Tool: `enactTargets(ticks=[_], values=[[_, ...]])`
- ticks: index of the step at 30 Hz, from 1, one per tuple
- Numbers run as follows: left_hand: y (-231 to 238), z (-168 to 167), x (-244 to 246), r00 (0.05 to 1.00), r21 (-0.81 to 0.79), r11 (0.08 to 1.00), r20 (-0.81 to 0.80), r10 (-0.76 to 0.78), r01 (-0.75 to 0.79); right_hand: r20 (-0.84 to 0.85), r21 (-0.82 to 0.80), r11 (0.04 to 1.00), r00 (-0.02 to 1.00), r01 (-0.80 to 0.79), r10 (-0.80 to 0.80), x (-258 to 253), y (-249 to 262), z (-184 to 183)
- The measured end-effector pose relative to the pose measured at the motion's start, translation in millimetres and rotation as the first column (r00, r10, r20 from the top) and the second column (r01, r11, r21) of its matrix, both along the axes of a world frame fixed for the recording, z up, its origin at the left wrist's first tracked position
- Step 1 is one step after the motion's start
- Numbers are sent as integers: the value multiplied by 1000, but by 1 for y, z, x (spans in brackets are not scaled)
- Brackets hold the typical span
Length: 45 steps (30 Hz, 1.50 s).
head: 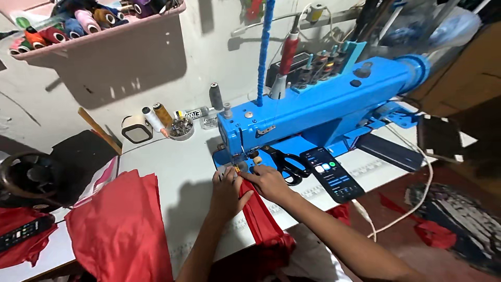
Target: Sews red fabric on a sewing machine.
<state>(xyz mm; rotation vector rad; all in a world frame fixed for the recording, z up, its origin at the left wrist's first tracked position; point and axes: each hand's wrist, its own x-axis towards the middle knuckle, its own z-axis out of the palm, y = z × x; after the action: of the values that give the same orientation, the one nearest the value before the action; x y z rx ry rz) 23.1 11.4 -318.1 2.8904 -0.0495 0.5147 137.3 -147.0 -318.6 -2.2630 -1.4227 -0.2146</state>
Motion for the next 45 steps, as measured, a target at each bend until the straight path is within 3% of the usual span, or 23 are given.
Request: enactTargets(ticks=[5,14,23,45], values=[[-27,-2,-12,990,21,992,79,121,-123,17,55,998,999,-35,34,1,-2,-2],[-20,-14,-15,979,87,987,162,122,-137,21,44,999,1000,1,-2,0,1,-3],[-21,-9,-15,988,-14,993,100,120,-119,15,11,1000,1000,5,-5,-1,2,-1],[-20,-12,-11,984,-1,990,110,141,-142,50,5,999,998,35,-36,-2,4,-3]])
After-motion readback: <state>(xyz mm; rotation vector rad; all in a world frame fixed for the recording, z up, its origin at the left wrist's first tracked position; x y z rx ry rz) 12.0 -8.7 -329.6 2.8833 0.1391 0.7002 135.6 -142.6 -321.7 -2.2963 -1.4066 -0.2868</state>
